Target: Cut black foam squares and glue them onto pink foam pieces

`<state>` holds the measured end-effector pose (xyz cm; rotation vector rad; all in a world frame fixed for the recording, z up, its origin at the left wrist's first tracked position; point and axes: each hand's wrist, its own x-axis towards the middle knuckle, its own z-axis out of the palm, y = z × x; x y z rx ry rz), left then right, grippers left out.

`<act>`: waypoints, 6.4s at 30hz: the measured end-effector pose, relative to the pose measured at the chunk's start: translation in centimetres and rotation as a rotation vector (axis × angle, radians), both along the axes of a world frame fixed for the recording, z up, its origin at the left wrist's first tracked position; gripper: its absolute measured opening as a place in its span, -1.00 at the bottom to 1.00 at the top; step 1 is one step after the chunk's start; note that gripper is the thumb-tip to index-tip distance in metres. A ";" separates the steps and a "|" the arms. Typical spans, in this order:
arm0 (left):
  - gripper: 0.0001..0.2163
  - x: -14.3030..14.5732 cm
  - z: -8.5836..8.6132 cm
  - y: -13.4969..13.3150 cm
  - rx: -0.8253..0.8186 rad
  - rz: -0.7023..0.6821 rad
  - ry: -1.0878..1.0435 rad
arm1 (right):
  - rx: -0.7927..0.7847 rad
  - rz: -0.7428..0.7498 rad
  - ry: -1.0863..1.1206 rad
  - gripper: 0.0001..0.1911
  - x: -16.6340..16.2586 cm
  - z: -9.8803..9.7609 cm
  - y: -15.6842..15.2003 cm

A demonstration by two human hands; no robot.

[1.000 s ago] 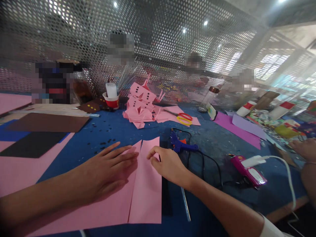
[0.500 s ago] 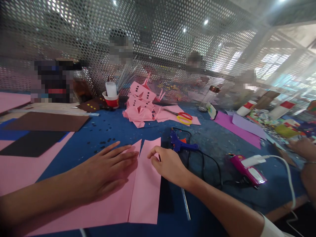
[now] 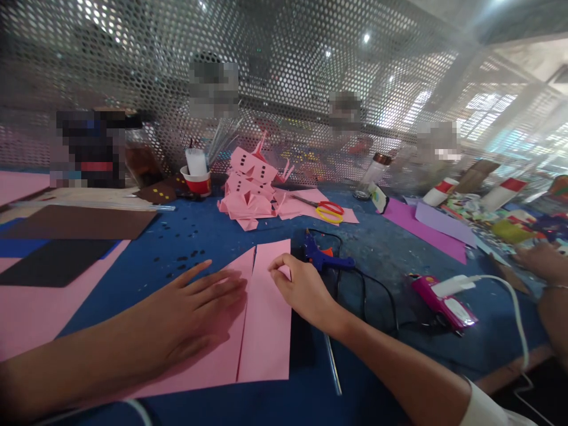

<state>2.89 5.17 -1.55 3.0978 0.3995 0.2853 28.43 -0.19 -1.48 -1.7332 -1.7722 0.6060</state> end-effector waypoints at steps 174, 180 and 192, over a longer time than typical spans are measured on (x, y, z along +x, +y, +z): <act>-0.51 0.1 -0.1 -1.0 -0.072 -0.046 0.062 | -0.144 0.151 -0.071 -0.76 0.7 1.1 -2.0; -0.53 0.3 0.0 -1.0 -0.081 -0.042 0.029 | -0.148 0.152 -0.036 -0.81 0.8 1.5 -1.9; -0.58 0.5 0.1 -0.7 -0.051 -0.043 0.030 | -0.170 0.178 -0.008 -0.80 0.8 1.8 -1.9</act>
